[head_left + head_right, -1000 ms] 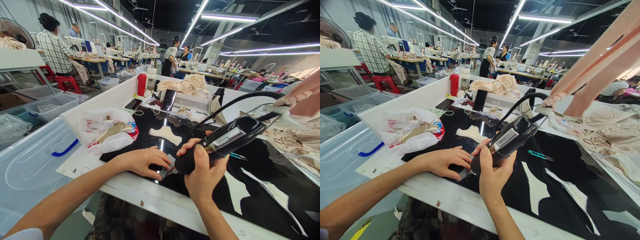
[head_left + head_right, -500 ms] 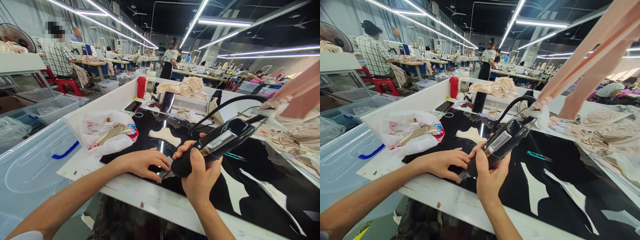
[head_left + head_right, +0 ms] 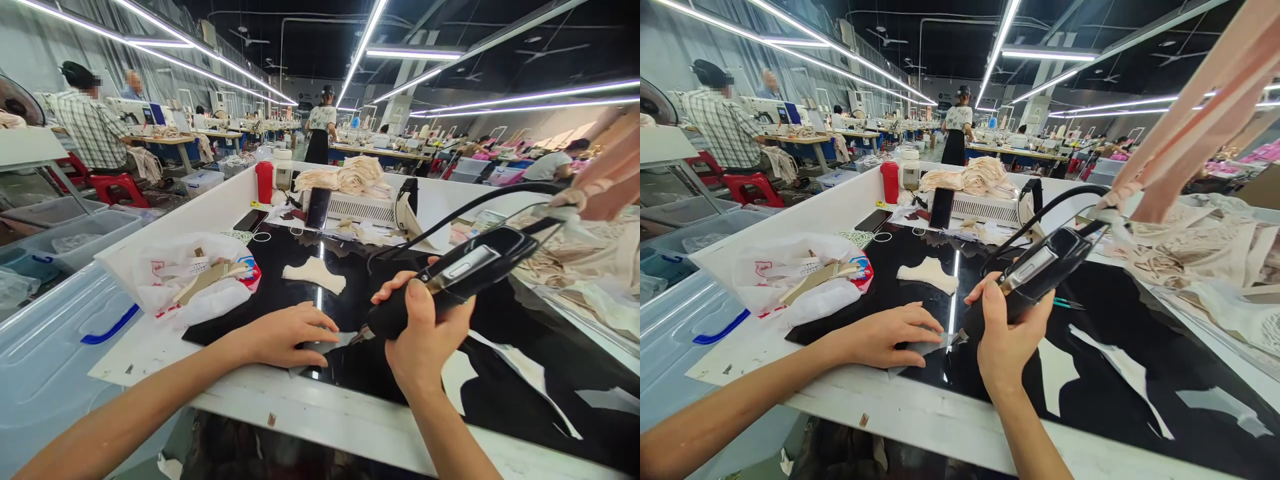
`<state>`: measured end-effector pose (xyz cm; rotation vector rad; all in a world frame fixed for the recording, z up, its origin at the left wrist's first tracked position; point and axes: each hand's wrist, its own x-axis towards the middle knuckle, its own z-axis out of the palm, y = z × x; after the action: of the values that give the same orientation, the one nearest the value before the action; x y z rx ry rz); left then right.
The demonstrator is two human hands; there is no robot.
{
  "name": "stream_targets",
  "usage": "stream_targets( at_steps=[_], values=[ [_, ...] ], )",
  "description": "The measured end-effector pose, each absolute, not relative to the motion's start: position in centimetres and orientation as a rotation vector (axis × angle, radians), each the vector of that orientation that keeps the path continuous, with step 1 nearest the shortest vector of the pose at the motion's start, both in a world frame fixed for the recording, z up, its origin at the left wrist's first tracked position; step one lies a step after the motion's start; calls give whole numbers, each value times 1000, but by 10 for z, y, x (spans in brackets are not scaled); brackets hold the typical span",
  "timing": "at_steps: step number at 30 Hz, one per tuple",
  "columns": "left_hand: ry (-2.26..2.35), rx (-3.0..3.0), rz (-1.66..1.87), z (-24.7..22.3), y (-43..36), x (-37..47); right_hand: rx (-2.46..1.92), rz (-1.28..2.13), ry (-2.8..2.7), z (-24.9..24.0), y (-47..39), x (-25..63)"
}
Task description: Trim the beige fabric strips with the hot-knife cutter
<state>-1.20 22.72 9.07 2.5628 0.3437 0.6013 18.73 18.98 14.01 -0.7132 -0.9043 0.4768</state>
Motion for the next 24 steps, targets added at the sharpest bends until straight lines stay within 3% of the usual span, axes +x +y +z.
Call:
stream_targets(
  at_steps=[24],
  values=[
    [385,2600,531,88,228,-13,-705,531,-959,125,189,174]
  ],
)
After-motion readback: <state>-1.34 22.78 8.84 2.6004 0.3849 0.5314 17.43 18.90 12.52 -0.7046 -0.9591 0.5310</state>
